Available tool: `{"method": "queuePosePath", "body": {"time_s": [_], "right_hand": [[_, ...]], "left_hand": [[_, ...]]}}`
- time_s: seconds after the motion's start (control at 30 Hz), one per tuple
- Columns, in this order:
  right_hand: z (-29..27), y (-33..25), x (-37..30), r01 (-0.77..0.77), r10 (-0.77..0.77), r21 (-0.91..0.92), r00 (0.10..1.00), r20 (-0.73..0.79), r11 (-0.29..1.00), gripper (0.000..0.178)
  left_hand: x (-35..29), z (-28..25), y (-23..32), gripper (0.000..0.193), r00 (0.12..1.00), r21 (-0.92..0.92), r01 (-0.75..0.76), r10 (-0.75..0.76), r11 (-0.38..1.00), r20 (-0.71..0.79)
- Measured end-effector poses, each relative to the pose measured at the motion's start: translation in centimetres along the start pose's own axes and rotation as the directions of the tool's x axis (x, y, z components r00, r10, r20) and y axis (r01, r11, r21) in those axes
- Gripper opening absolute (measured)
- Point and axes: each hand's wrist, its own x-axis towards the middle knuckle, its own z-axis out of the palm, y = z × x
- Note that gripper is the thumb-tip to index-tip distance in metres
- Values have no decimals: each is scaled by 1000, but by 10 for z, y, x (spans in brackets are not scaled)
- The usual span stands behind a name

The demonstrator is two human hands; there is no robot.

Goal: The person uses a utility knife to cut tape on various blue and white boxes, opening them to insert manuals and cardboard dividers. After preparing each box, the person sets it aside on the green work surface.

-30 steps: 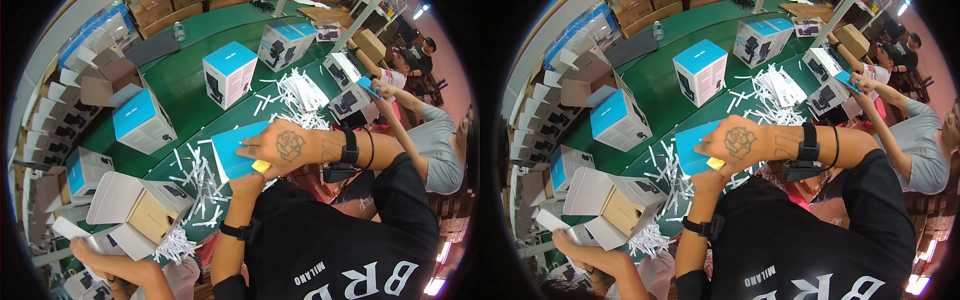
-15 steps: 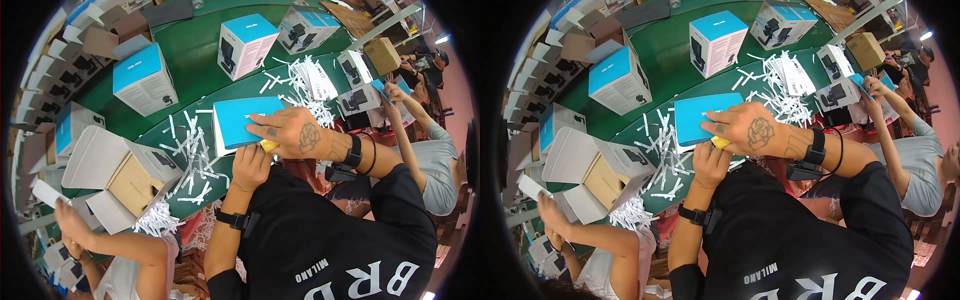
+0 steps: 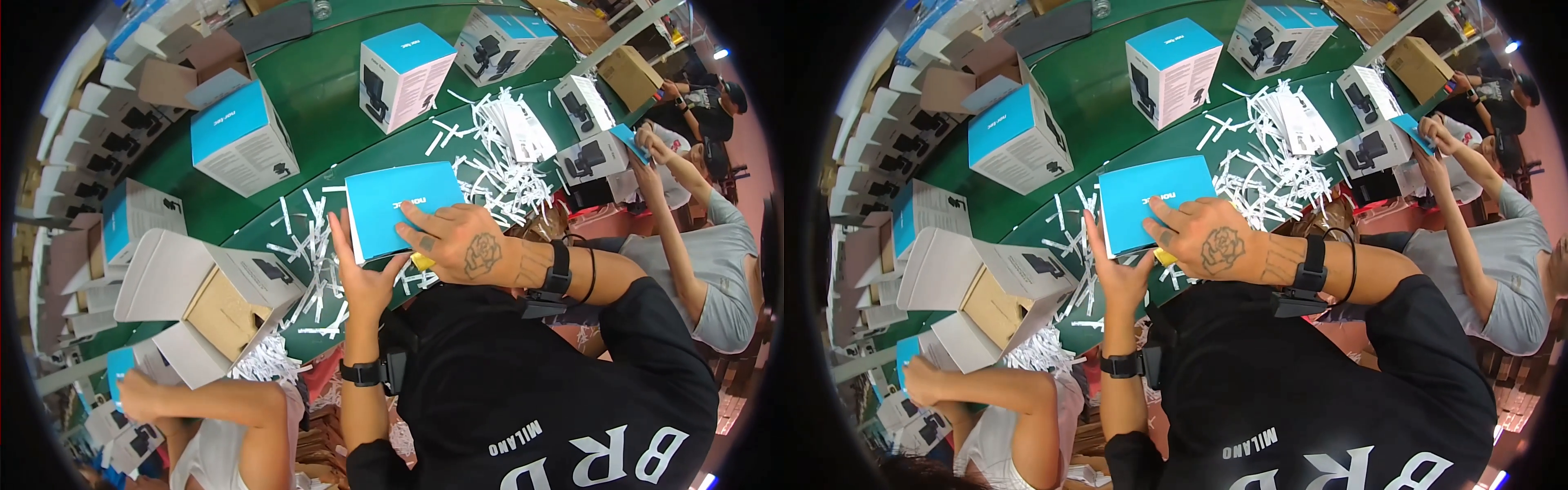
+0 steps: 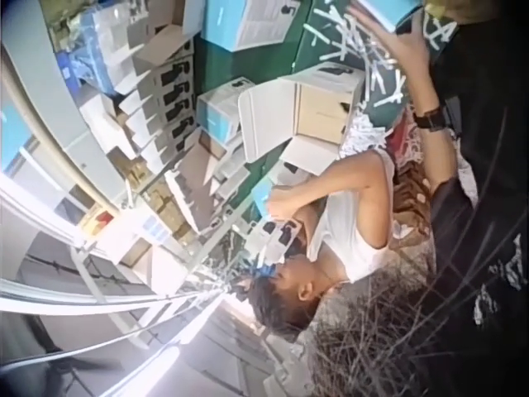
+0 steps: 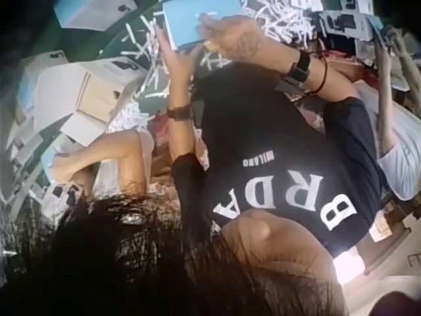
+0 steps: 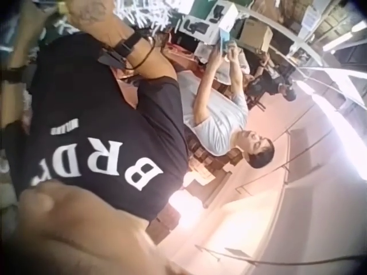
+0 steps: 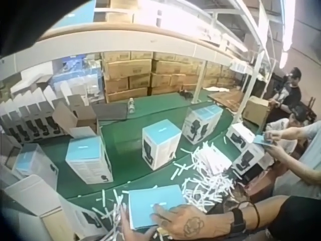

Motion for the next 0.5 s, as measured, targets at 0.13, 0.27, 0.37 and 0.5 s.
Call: {"method": "queuePosePath", "body": {"time_s": [0.13,0.27,0.37,0.5], "right_hand": [[2,-3,2,-32,32,19,1000,0,999,50],[11,-8,-3,-41,42,-50,999,16,998,50],[13,-9,-5,-34,35,-82,999,12,996,50],[12,-18,-10,-73,73,-66,997,4,995,49]], "left_hand": [[-6,21,-13,127,987,-263,159,-152,952,47],[-14,39,-10,121,988,-321,104,-135,941,-76],[-17,42,-8,112,985,-264,28,-71,964,-155],[-11,34,-3,91,997,-592,-33,-13,805,-72]]}}
